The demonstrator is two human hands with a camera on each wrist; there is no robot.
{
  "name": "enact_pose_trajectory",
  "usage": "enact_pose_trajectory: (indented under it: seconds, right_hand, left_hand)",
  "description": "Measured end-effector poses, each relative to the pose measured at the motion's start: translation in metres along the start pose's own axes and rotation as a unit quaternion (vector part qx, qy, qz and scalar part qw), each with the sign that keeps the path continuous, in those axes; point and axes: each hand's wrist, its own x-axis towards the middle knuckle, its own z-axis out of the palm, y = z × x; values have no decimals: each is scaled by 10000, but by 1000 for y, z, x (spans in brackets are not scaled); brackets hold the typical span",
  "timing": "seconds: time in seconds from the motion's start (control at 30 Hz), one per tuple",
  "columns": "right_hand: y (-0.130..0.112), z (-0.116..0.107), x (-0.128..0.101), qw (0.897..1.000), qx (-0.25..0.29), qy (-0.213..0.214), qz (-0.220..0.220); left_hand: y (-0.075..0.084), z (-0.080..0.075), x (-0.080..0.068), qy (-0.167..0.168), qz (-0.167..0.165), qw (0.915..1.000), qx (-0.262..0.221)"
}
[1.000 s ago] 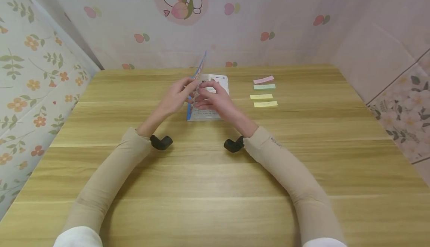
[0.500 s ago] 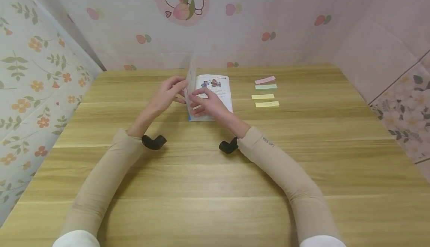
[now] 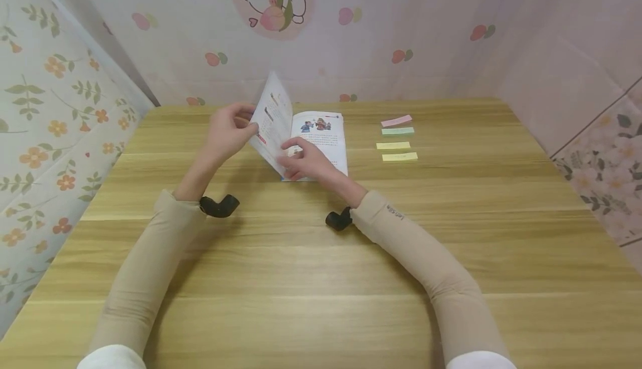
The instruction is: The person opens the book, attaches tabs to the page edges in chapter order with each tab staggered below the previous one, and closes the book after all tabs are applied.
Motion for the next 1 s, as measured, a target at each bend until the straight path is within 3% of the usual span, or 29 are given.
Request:
enact_pose_trajectory:
  seconds: [0.13, 0.23, 0.33, 0.43, 0.63, 0.8, 0.9, 1.0]
  right_hand:
    - [-1, 1, -2, 9973, -702, -93, -190]
    - [-2, 2, -4, 9885, -1473, -93, -317]
    - [-3, 3, -6, 9682, -2426, -62, -605]
    - [-4, 4, -6, 9402, -3249, -81, -1018]
    - [-5, 3, -7, 9046, -3961, -381, -1528]
    - [-4, 1, -6, 8780, -4427, -597, -1720]
    - [-5, 1, -7, 8567, -4827, -746, -1656]
    - [-7, 1, -8, 8417, -5117, -891, -1476]
  left_hand:
    - [-1, -2, -1, 150, 62, 9987, 478]
    - [-1, -3, -2, 233, 45, 9965, 803]
    - [-2, -3, -2, 227, -77, 9940, 1065]
    - [-4, -3, -2, 160, -165, 9903, 1372]
    - [-10, -6, 0, -144, -175, 9817, 1890]
    - [-17, -9, 0, -577, -291, 9694, 2369]
    - [-21, -10, 0, -984, -474, 9551, 2755]
    - [-26, -8, 2, -1396, -632, 9380, 3109]
